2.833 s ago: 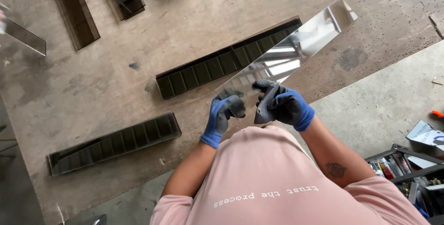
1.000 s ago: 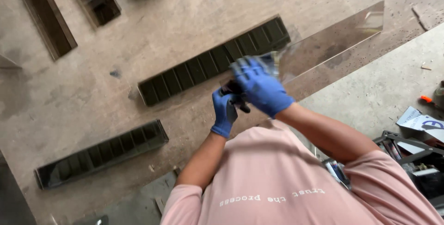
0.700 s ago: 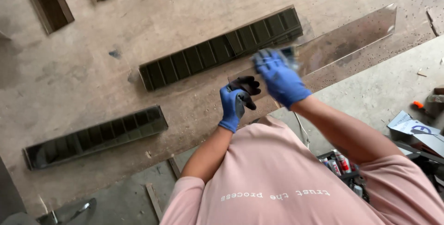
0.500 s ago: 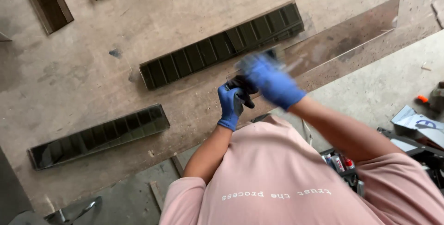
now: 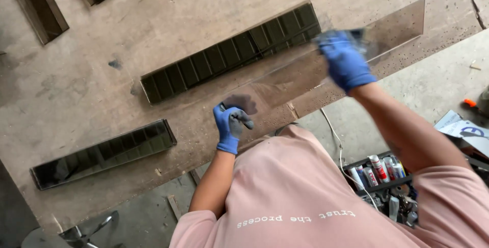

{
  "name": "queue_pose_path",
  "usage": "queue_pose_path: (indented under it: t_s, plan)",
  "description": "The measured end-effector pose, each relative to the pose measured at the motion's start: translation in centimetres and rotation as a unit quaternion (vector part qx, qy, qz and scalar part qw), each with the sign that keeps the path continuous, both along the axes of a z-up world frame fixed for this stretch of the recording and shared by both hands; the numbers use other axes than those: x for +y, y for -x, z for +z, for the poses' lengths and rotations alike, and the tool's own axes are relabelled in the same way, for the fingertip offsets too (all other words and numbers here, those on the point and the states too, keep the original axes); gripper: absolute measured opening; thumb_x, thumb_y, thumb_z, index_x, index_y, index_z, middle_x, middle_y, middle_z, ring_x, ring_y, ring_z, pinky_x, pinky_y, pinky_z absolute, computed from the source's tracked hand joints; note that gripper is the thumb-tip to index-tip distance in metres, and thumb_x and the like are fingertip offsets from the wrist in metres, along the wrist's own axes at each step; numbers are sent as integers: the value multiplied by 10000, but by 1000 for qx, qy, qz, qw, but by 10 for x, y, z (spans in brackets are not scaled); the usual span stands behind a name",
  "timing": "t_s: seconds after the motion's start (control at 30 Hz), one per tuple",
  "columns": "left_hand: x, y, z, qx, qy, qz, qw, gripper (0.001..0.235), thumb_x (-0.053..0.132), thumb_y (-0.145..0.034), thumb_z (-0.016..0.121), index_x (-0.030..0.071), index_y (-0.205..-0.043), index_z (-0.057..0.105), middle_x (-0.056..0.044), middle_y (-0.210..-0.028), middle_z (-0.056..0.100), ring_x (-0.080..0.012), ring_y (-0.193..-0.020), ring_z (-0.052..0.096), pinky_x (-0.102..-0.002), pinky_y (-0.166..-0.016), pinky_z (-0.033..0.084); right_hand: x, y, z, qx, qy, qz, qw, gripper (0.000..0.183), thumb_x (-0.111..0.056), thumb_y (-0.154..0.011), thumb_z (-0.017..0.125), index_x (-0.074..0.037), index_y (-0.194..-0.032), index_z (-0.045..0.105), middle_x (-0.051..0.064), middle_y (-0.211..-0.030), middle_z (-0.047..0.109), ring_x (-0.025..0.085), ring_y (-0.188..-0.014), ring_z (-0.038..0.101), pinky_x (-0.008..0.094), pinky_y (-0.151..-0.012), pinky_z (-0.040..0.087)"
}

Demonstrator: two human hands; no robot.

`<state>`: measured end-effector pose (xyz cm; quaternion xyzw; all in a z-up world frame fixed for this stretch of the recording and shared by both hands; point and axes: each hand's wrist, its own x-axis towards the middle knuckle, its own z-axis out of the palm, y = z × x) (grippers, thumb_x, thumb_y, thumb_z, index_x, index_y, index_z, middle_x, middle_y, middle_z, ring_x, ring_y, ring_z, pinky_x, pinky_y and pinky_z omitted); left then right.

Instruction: Sanding the edges of long metal strips using a handheld sanding block on a workbench.

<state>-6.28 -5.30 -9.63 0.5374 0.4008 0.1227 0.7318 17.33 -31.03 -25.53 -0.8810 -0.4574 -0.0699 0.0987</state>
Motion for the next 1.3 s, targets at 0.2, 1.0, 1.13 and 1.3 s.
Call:
queue_pose_path:
  t_s: [0.2,1.0,1.13,1.3]
  plan:
    - [15,-11,-5,-83,3,34,996,423,38,-681,600,-1,-396,290,-326,-358,416,-422,-205,434,-466,-197,381,55,53,66,137,-162,104,972,382,-20,-952,555,60,-1319,624,369,-1388,566,592,-1318,481,669,-1135,372]
    - [79,8,-75,-43,-57,-32,997,251,90,-591,544,-158,-553,555,-343,-741,670,-432,-392,599,-403,-267,428,-111,-93,54,-157,261,-66,950,473,149,-843,352,-114,-1168,573,66,-1051,671,144,-899,652,239,-824,569]
    - [92,28,-89,10,-55,44,997,275,-39,-602,496,-78,-822,335,-350,-427,375,-483,-303,451,-498,-228,333,-152,-90,-9,10,49,12,999,675,161,-907,348,47,-1569,399,291,-1558,475,403,-1451,470,479,-1289,331]
    - [87,2,-65,-32,-63,-35,997,247,72,-585,521,-166,-565,584,-321,-619,611,-392,-302,494,-378,-286,388,-146,-86,0,49,-53,-28,997,832,194,-744,434,21,-1557,469,264,-1558,503,466,-1472,433,571,-1273,295]
